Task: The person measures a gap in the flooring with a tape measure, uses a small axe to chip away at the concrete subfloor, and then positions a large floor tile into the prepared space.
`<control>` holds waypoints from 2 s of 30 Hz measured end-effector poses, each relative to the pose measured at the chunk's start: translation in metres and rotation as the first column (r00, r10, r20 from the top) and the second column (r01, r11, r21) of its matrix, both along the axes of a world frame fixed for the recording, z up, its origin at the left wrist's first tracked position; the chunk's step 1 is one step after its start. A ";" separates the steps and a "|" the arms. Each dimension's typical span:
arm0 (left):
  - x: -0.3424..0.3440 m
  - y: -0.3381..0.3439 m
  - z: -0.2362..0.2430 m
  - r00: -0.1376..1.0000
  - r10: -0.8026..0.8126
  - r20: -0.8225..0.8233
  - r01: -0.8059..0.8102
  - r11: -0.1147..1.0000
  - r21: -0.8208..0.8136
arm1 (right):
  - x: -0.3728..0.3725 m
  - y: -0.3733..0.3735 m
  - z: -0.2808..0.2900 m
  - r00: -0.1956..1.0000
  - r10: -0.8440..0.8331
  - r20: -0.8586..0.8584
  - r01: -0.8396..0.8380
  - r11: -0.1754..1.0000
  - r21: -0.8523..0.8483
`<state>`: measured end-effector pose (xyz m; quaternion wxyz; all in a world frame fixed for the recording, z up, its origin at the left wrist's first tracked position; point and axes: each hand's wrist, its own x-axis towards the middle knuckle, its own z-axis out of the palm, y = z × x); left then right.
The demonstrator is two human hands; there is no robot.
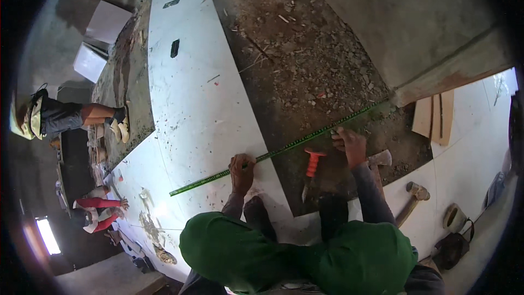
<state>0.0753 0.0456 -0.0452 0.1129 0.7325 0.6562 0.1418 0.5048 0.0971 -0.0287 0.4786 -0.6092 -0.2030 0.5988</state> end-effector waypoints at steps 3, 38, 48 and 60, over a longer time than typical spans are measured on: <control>0.005 -0.006 0.012 0.975 0.119 0.190 -0.127 0.991 0.033 | 0.006 -0.009 -0.027 0.996 0.024 0.084 -0.024 1.000 0.004; -0.096 -0.054 0.061 0.913 0.168 0.371 -0.086 0.970 -0.228 | 0.025 -0.117 0.051 0.432 0.089 0.898 -0.284 0.958 0.041; -0.198 -0.129 0.077 0.987 0.086 -0.135 -0.111 0.975 -0.192 | 0.069 -0.170 0.073 0.087 0.241 0.967 -0.246 0.945 -0.214; -0.039 -0.001 0.086 0.975 0.051 0.214 -0.034 0.996 -0.081 | 0.036 -0.147 0.067 0.249 0.391 0.886 -0.269 0.907 -0.324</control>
